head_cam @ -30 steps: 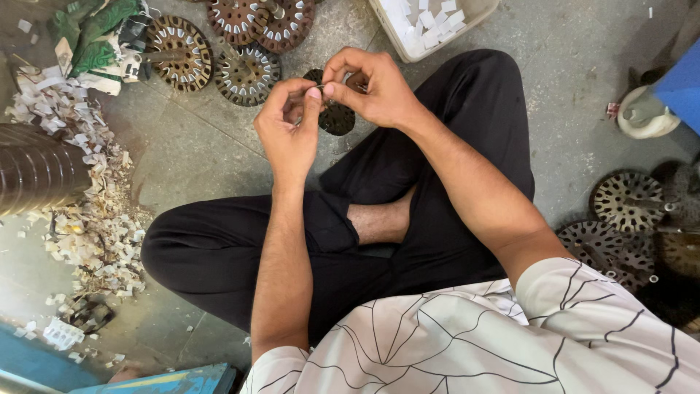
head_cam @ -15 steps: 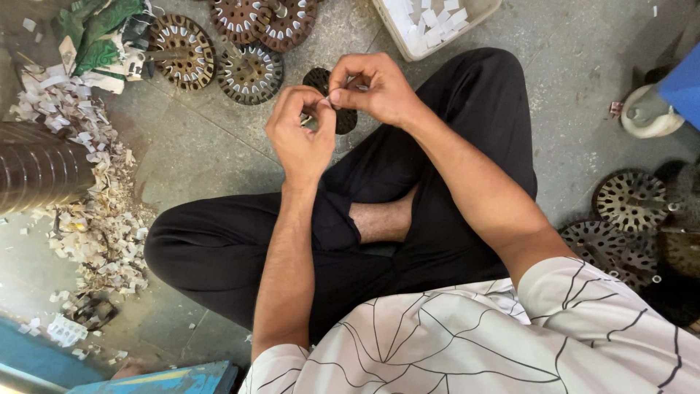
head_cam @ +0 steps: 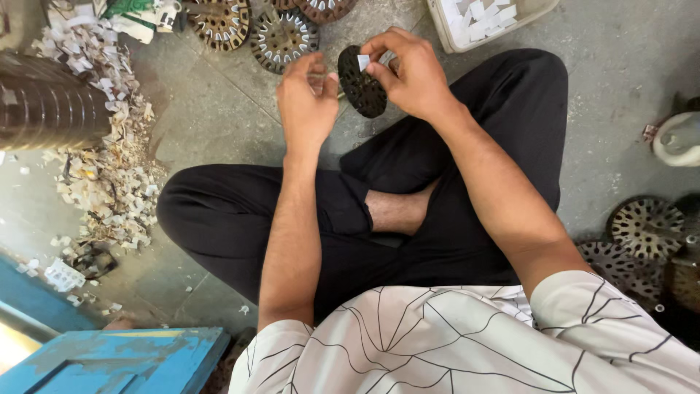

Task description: The person sits on the floor and inserts small white rectangular pieces into the slots of circular metal motor stators. They handle the stators one at a time, picking up pieces from a nearby container and placing them into the slots by hand.

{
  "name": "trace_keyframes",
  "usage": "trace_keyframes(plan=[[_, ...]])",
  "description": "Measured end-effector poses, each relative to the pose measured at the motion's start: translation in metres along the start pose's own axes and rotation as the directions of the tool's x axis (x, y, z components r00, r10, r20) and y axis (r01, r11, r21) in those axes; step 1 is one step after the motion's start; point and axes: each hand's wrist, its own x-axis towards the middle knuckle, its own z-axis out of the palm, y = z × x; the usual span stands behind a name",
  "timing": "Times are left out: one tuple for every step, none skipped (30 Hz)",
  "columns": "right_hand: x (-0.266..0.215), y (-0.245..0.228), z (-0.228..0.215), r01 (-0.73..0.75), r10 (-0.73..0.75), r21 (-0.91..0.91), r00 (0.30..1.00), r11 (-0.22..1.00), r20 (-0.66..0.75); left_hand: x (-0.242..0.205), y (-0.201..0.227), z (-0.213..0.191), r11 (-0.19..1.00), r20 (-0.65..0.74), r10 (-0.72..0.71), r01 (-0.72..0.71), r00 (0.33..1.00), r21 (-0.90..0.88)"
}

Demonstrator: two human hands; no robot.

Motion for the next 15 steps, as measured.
trace_keyframes(plan=[[0.0,0.001,0.001,0.011,-0.011,-0.024,1.0,1.0,0.008,0.0,-0.005,0.003,0.997,0.03,-0.08,0.08,0.996,-0.011],[0.0,0.001,0.003,0.022,-0.022,-0.048,1.0,0.999,0.015,0.0,-0.009,0.007,0.987,0.06,-0.158,0.159,0.986,-0.02],[0.0,0.002,0.006,0.035,-0.034,-0.073,0.999,0.997,0.021,0.0,-0.013,0.009,0.988,0.081,-0.155,0.155,0.985,-0.002],[0.0,0.002,0.009,0.025,-0.023,-0.075,0.999,0.997,0.026,0.0,-0.016,0.011,0.988,0.101,-0.152,0.151,0.983,0.015],[0.0,0.002,0.011,0.014,-0.012,-0.079,0.999,0.997,0.03,-0.001,-0.018,0.014,0.989,0.124,-0.147,0.145,0.981,0.031],[0.0,0.002,0.013,0.003,-0.001,-0.082,0.999,0.997,0.033,0.0,-0.02,0.016,0.981,0.135,-0.183,0.19,0.974,-0.036],[0.0,0.002,0.014,0.018,-0.015,-0.084,0.999,0.996,0.032,0.0,-0.021,0.017,0.967,0.151,-0.217,0.233,0.965,-0.102],[-0.001,0.002,0.016,0.033,-0.03,-0.086,0.999,0.996,0.032,0.001,-0.021,0.019,0.947,0.169,-0.248,0.276,0.954,-0.167],[-0.002,0.002,0.017,0.047,-0.044,-0.088,0.999,0.995,0.032,0.002,-0.022,0.02,0.94,0.158,-0.257,0.285,0.953,-0.189],[-0.003,0.001,0.018,0.027,-0.025,-0.084,0.999,0.996,0.022,0.002,-0.022,0.02,0.933,0.147,-0.266,0.293,0.953,-0.21],[-0.005,0.001,0.02,0.006,-0.005,-0.08,1.0,0.997,0.015,0.001,-0.022,0.021,0.925,0.135,-0.278,0.303,0.951,-0.231],[-0.007,0.001,0.021,-0.014,0.015,-0.075,1.0,0.997,0.007,0.0,-0.023,0.022,0.926,0.136,-0.279,0.304,0.951,-0.224],[-0.007,0.0,0.023,-0.017,0.017,-0.085,1.0,0.996,-0.001,0.0,-0.023,0.021,0.928,0.135,-0.279,0.303,0.951,-0.216],[-0.007,-0.001,0.025,-0.02,0.019,-0.094,1.0,0.995,-0.01,0.001,-0.023,0.02,0.93,0.133,-0.279,0.302,0.951,-0.209],[-0.007,-0.003,0.026,-0.023,0.021,-0.105,1.0,0.994,-0.021,0.001,-0.023,0.02,0.924,0.138,-0.286,0.311,0.948,-0.223]])
